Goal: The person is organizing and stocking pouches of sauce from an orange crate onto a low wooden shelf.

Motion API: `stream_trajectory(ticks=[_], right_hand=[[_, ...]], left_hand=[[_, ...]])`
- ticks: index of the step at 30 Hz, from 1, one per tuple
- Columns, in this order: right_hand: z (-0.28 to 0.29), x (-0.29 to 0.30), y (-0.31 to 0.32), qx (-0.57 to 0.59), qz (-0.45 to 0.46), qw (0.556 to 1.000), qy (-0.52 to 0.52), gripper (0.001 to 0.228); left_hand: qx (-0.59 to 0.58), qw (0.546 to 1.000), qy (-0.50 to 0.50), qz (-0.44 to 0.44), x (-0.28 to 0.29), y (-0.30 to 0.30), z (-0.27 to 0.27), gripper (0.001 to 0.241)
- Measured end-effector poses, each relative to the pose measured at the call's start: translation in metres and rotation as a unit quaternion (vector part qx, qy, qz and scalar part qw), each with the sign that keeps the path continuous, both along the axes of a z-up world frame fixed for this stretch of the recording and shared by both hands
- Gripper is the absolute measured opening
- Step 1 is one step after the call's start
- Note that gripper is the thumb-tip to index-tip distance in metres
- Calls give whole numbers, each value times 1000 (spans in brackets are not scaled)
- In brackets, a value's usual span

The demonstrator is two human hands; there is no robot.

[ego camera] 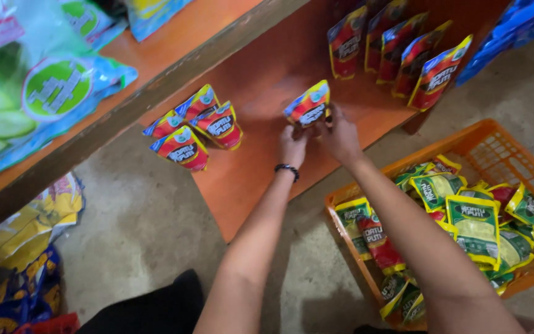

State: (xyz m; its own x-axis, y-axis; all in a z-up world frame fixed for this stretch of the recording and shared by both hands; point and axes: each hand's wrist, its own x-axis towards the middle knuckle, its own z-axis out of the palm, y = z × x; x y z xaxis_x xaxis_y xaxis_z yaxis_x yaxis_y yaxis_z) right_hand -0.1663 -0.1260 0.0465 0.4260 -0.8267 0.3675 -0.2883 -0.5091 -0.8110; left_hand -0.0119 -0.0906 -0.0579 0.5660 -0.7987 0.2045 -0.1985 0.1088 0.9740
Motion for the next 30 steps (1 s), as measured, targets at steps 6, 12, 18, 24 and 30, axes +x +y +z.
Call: stream_trajectory(ticks=[6,12,18,24,30], right_hand=[[-5,-16,-24,-3,-76,996,36,74],[-42,-17,-42,-2,-73,997,21,75],[-60,-16,-53,-64,-81,994,-28,76],[-30,-16,-49,3,-62,996,-64,72],[-43,-17,-69,14,-70,997,-37,58]], left_hand=[[13,1000,-13,17,-33,-64,-7,29],[31,997,-58,28,-40,-94,-12,27],[64,997,-33,25,-48,-104,11,38],[-3,999,-24,33,-40,-154,-37,46],[37,999,-13,8,-39,-189,-54,42]])
